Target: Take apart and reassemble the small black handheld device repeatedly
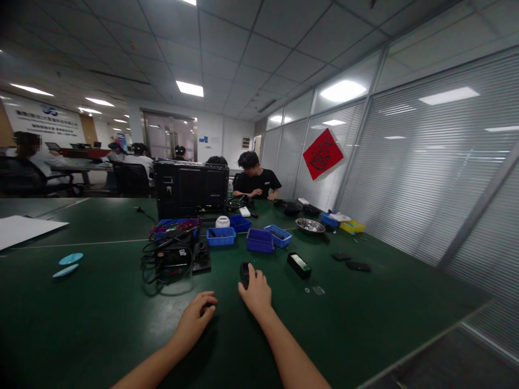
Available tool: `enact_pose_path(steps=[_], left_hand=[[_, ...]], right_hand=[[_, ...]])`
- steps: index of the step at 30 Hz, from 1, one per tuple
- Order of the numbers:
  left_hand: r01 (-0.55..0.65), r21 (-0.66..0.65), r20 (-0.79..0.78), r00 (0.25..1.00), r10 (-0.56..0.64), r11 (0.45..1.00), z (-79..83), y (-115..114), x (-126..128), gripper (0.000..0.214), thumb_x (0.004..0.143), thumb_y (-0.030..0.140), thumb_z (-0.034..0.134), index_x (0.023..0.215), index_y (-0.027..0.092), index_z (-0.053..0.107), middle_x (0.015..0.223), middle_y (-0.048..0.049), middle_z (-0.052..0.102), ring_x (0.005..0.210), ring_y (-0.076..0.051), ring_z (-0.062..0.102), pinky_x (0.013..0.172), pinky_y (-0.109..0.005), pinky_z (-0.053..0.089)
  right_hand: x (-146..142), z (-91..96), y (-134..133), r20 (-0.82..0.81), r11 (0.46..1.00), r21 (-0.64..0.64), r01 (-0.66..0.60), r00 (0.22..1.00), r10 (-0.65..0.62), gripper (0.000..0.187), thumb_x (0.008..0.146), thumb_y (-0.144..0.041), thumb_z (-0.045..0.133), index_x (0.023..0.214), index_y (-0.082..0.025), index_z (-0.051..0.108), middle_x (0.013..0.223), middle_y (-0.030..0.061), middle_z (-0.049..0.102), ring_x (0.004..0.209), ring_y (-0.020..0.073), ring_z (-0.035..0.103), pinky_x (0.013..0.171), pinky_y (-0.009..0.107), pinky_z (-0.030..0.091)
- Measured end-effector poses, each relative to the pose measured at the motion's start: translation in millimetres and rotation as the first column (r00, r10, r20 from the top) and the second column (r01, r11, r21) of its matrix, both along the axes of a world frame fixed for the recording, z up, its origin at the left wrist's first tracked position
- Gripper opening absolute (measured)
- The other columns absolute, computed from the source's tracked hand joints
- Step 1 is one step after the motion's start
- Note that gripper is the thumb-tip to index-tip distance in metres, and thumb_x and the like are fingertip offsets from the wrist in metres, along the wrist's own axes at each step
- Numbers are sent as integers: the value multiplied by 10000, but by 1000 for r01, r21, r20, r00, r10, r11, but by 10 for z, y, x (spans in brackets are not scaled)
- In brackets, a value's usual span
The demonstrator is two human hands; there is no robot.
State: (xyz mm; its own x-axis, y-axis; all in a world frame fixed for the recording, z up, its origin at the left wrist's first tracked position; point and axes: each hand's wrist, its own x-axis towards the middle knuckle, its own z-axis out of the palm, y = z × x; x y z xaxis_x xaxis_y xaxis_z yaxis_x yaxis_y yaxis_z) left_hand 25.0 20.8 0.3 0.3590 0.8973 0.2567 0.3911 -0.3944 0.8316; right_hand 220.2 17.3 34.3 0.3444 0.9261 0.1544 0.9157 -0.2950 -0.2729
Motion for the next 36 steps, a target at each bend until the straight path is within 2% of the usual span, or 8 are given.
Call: enact_pose_path(steps=[6,13,19,26,36], left_hand=[[10,1,-2,1000,-10,1000,11,-9,-7,208,741,262,439,839,205,613,1114,-68,547,1006,-190,536,844,-326,435],[15,5,-3,1000,-15,1000,4,-4,-6,201,735,256,449,832,205,617,1095,-65,558,992,-193,545,846,-344,439],[26,3,-14,1000,-26,1000,63,-31,-21,202,744,269,451,842,209,617,1109,-63,549,1006,-190,534,857,-338,431],[26,8,-23,999,-26,1000,24,-16,-10,199,737,277,461,839,212,619,1108,-58,553,1008,-189,534,859,-339,432],[20,27,-28,999,-20,999,33,-27,-23,196,733,263,459,837,215,619,1100,-53,560,982,-187,544,856,-340,426]], right_hand=[[57,-29,-14,-31,999,-38,-10,999,9,761,722,-483,496,1359,-207,182,1157,119,470,979,242,525,752,325,426],[88,-45,-17,-48,998,-60,-36,998,33,748,751,-437,482,1370,-212,128,1146,122,495,907,224,571,731,312,438],[79,-64,-22,-35,997,-38,-61,998,60,682,771,-433,456,1362,-261,163,1123,93,497,879,208,577,702,297,444],[127,-57,-2,-64,998,-48,-40,997,36,689,774,-424,453,1368,-276,137,1126,88,492,870,204,579,677,287,454],[158,7,-19,-17,1000,-7,1,1000,-1,632,792,-412,408,1353,-239,174,1120,100,496,885,214,575,702,302,429]])
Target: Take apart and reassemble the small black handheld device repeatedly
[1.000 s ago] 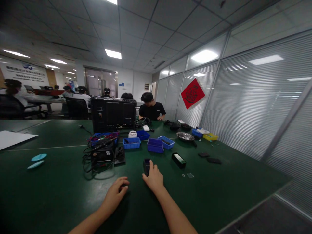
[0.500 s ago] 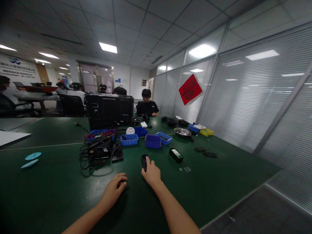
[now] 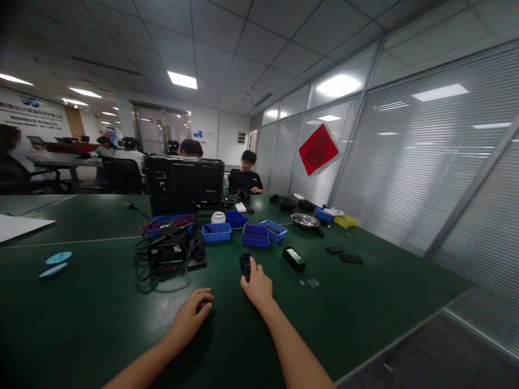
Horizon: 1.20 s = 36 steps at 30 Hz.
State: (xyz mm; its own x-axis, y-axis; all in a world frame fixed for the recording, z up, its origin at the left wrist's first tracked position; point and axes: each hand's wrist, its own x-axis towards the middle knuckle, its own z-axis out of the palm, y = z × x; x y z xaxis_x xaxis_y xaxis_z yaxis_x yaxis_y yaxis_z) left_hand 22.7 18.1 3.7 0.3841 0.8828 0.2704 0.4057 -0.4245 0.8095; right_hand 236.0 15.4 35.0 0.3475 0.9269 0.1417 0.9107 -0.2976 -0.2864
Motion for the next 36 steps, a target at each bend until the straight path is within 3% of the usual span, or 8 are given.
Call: enact_pose_path(steps=[9,17,24,30,36], left_hand=[[0,-9,-8,1000,0,1000,8,4,6,190,727,269,470,830,223,623,1092,-53,567,990,-190,545,843,-320,433],[16,5,-29,999,-16,1000,12,-2,-8,199,747,272,451,845,216,614,1100,-55,557,1005,-187,534,861,-323,419],[27,-1,-31,999,-27,1000,-3,5,-4,196,747,280,455,849,215,610,1103,-56,554,1006,-190,532,855,-327,426],[23,14,-61,998,-22,1000,7,4,3,192,743,241,448,845,208,608,1099,-53,559,1017,-181,528,877,-335,418],[22,28,-57,998,-20,999,-4,16,-2,187,741,256,461,843,215,612,1089,-49,572,998,-184,543,864,-341,433]], right_hand=[[-2,-34,13,7,998,-64,-11,1000,12,648,789,-423,417,1358,-243,163,1124,106,490,870,210,578,689,304,430],[69,-93,34,-12,998,-44,-37,999,36,735,729,-498,474,1358,-272,166,1117,92,497,861,220,573,673,312,448],[80,13,7,-18,999,-31,10,1000,-11,664,762,-443,446,1346,-257,192,1121,92,513,894,219,567,698,308,426],[165,157,-61,-48,971,204,123,992,-116,596,785,-423,414,1326,-231,254,1154,88,515,940,223,559,723,309,420],[296,182,-80,-215,838,506,204,971,-107,611,781,-414,428,1326,-190,266,1257,99,454,1076,231,491,826,325,412]])
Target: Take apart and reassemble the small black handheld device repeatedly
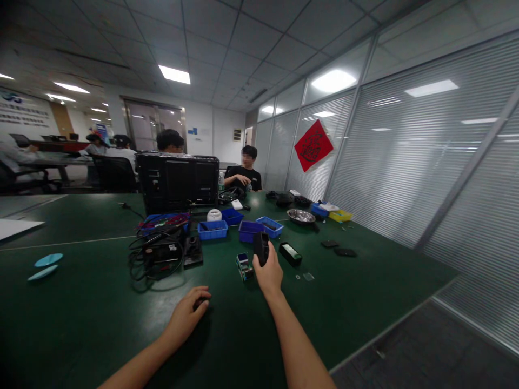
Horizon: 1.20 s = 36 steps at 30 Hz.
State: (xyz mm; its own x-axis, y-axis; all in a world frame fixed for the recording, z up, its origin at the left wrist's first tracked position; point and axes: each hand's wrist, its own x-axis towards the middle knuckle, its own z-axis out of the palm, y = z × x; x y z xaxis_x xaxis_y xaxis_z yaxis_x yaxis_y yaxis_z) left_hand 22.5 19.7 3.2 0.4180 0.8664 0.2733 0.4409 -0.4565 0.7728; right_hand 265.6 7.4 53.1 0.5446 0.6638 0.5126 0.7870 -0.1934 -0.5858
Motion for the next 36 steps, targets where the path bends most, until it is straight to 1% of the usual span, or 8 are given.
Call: enact_pose_path(steps=[8,13,16,19,23,26,29,36], left_hand=[[0,-22,23,1000,1,1000,-37,6,9,236,740,258,459,924,203,598,1099,-60,567,997,-190,544,858,-348,439],[-68,3,113,991,68,998,-52,5,34,466,716,293,511,1172,212,464,1117,-64,546,989,-184,544,751,-297,481],[-56,69,61,997,52,996,-14,-10,36,353,716,310,522,1057,226,555,979,-44,565,883,-171,563,721,-286,474],[-14,73,-33,999,16,997,30,-30,39,180,740,302,493,814,212,630,839,-31,550,795,-161,553,715,-282,449],[21,84,-86,996,-13,996,43,-42,47,180,769,281,461,705,205,611,807,-32,539,802,-162,529,716,-274,421],[-36,145,-123,991,54,989,31,-47,46,176,775,289,461,696,198,588,776,-28,520,763,-160,516,698,-279,413],[-37,263,-141,987,76,964,38,-72,42,142,772,263,467,699,193,567,815,-38,515,788,-167,503,715,-298,407],[88,372,-199,980,-14,924,104,-171,54,82,767,199,476,747,204,555,969,-52,534,907,-190,485,773,-336,409]], right_hand=[[-345,-94,-1,-300,912,234,-337,867,397,604,737,-386,530,1271,-194,324,1074,93,546,897,208,568,786,348,460],[-807,-408,70,-759,754,284,-592,342,554,663,700,-435,565,1231,-206,240,792,18,555,542,152,573,416,275,467],[-937,-547,97,-829,699,301,-649,184,527,609,695,-486,560,1162,-199,296,713,-18,543,450,112,542,403,257,459],[-937,-575,103,-824,648,196,-736,234,516,563,705,-535,523,1106,-172,367,657,-26,543,398,95,512,347,206,392],[-849,-491,64,-676,617,-53,-785,483,557,467,786,-527,409,1071,-159,451,629,-16,559,409,101,512,367,203,361],[-747,-373,6,-292,726,-164,-668,736,611,351,840,-452,366,943,-182,565,740,23,603,624,127,574,576,241,430],[-606,-241,-32,70,877,-144,-459,879,471,285,849,-367,381,925,-196,596,858,45,600,787,150,558,719,258,409],[-257,-170,32,361,980,-128,-153,913,189,371,802,-365,468,1139,-217,518,1006,94,520,921,217,462,800,327,376]])
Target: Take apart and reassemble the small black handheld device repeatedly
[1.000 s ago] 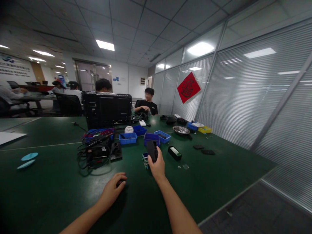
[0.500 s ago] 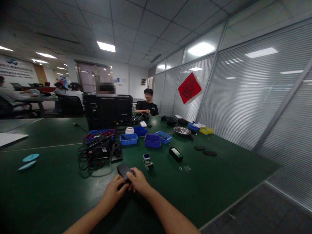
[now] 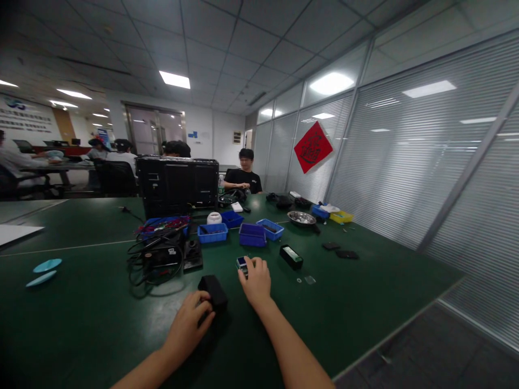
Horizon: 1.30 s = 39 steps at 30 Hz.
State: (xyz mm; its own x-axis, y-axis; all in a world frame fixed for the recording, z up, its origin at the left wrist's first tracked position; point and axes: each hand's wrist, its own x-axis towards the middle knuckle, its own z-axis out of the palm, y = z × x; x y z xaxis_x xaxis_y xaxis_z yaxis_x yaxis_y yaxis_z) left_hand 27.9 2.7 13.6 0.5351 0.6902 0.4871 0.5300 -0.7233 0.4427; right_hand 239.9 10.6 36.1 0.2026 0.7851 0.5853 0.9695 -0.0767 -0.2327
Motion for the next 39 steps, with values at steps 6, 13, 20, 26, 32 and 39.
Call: enact_pose_path(steps=[6,13,20,26,32,39], left_hand=[[92,-41,-140,985,-97,995,-2,-9,11,135,733,213,540,850,251,595,1025,-31,569,1028,-232,447,871,-393,370],[125,-63,-178,975,-135,990,47,-25,24,174,792,165,423,792,227,585,897,-27,599,924,-192,477,824,-350,365],[16,-55,-128,991,-23,998,55,-41,16,97,762,192,458,751,205,554,857,-37,554,833,-181,490,734,-315,394],[-140,14,-23,990,140,990,-20,26,-1,386,703,253,556,1085,247,505,1183,-65,465,1085,-244,438,897,-408,375],[-39,-1,-169,985,38,999,-19,112,159,626,647,419,632,1230,333,417,1388,-44,294,1274,-298,222,984,-488,254],[-107,11,-195,975,107,994,175,133,409,373,744,401,534,1095,277,543,1220,-77,489,1207,-299,295,939,-517,234]], right_hand=[[65,-214,112,-145,974,-221,-41,989,9,496,741,-363,540,1214,-238,459,1046,95,503,937,224,493,783,302,396],[156,-219,185,-427,976,-209,-54,904,-42,413,752,-292,494,1151,-189,494,989,71,591,870,182,565,755,254,404],[336,-174,208,-370,965,-260,35,919,-133,258,782,-315,434,875,-173,629,920,75,623,876,190,555,745,260,383],[318,-102,165,-281,974,-224,42,954,-106,427,767,-423,477,1105,-170,539,1064,96,570,976,218,501,800,280,364],[227,-178,166,-205,961,-278,13,976,-73,406,724,-347,541,1102,-201,529,1040,83,558,948,210,511,784,277,366],[265,-228,212,-421,972,-228,-63,906,-40,333,814,-381,423,1026,-177,580,959,63,624,874,175,567,751,247,388]])
